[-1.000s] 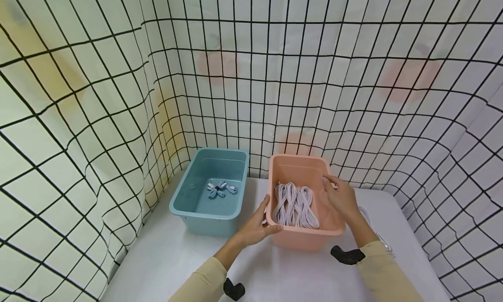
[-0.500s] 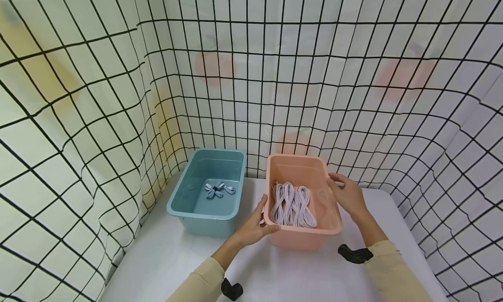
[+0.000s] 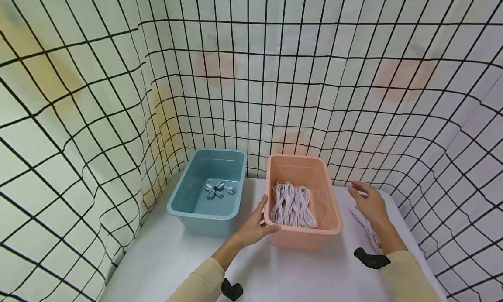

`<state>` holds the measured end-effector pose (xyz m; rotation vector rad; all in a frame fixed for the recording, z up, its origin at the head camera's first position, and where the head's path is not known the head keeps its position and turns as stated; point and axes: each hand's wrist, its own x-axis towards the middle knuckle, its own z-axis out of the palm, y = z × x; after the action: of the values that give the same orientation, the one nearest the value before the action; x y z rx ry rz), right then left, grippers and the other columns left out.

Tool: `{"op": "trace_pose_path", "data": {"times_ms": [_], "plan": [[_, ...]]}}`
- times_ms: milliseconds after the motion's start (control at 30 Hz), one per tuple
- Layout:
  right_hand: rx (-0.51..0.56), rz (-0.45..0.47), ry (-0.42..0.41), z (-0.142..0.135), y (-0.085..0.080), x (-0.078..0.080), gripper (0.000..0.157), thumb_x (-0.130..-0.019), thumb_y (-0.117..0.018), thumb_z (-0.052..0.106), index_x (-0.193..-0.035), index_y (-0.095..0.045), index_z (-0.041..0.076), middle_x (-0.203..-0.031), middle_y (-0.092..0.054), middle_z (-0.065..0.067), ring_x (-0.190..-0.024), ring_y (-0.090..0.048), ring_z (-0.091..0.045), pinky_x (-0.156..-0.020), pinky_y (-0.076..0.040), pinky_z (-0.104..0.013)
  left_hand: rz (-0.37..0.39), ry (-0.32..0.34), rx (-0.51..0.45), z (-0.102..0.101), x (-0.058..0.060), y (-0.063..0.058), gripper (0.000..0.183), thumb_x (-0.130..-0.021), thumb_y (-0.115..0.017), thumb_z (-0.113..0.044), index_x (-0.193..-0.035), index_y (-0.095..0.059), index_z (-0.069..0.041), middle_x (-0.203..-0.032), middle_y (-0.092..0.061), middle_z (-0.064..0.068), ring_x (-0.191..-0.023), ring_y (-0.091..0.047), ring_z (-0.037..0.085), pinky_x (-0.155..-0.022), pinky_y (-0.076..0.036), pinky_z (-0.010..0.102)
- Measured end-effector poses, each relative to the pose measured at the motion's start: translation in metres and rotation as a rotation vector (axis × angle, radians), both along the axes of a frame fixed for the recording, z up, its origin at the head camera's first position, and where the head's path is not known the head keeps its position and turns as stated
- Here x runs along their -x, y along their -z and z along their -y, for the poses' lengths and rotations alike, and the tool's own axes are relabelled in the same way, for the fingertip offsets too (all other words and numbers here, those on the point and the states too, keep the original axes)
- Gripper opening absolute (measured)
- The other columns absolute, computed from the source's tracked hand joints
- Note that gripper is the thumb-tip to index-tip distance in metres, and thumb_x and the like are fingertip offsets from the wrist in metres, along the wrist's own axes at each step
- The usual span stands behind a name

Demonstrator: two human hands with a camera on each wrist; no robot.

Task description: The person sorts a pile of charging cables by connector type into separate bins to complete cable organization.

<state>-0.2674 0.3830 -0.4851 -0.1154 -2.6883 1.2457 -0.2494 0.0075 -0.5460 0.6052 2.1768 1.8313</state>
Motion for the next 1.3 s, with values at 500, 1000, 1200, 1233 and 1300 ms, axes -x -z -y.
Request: {"op": "trace_pose_path", "data": {"times_ms": [500,1000,1200,1233,1300], "plan": [[-0.128,-0.014,0.074,-0.047,0.036,-0.017,0.059,-0.110,-0.049,0.037,-0.147,-0.048,-0.010,-0.140,-0.050,-0.036,-0.122,-0.049,-0.058,-0.074,-0.048,-0.039,-0.009,-0.002,-0.005,0.000,0.001,0.000,0.112,-0.090,-0.082,-0.028,-0.168,-0.003,-0.018,-0.172,-0.008,-0.001,-0.149,-0.031,0.025,-0.113,-0.038,0.035],[-0.087,0.060,0.116,-0.054,0.051,-0.024,0.062,-0.111,-0.046,0.039,-0.149,-0.044,-0.009,-0.143,-0.046,-0.036,-0.126,-0.046,-0.058,-0.085,-0.048,-0.061,-0.014,-0.014,0.018,-0.001,0.000,0.003,0.111,-0.090,-0.082,-0.031,-0.168,-0.003,-0.017,-0.172,-0.008,0.001,-0.149,-0.033,0.028,-0.112,-0.040,0.037],[-0.074,0.085,0.143,-0.060,0.062,-0.025,0.061,-0.111,-0.046,0.037,-0.149,-0.043,-0.011,-0.143,-0.045,-0.038,-0.126,-0.045,-0.059,-0.091,-0.045,-0.067,-0.016,-0.012,0.017,-0.001,0.001,0.004,0.111,-0.091,-0.081,-0.032,-0.168,-0.002,-0.017,-0.172,-0.007,-0.002,-0.149,-0.032,0.028,-0.112,-0.039,0.034],[-0.079,0.084,0.143,-0.062,0.065,-0.025,0.061,-0.111,-0.046,0.036,-0.148,-0.043,-0.011,-0.142,-0.046,-0.038,-0.125,-0.046,-0.059,-0.092,-0.045,-0.068,-0.018,-0.009,0.014,-0.001,0.001,0.004,0.111,-0.091,-0.080,-0.032,-0.168,-0.002,-0.017,-0.172,-0.006,-0.002,-0.150,-0.031,0.029,-0.112,-0.039,0.035],[-0.090,0.085,0.149,-0.066,0.071,-0.025,0.060,-0.111,-0.047,0.036,-0.147,-0.044,-0.012,-0.141,-0.047,-0.039,-0.125,-0.047,-0.059,-0.093,-0.044,-0.067,-0.021,-0.009,0.015,-0.001,0.001,0.004,0.110,-0.091,-0.080,-0.032,-0.168,-0.002,-0.018,-0.172,-0.007,-0.002,-0.151,-0.030,0.030,-0.112,-0.039,0.036]]}}
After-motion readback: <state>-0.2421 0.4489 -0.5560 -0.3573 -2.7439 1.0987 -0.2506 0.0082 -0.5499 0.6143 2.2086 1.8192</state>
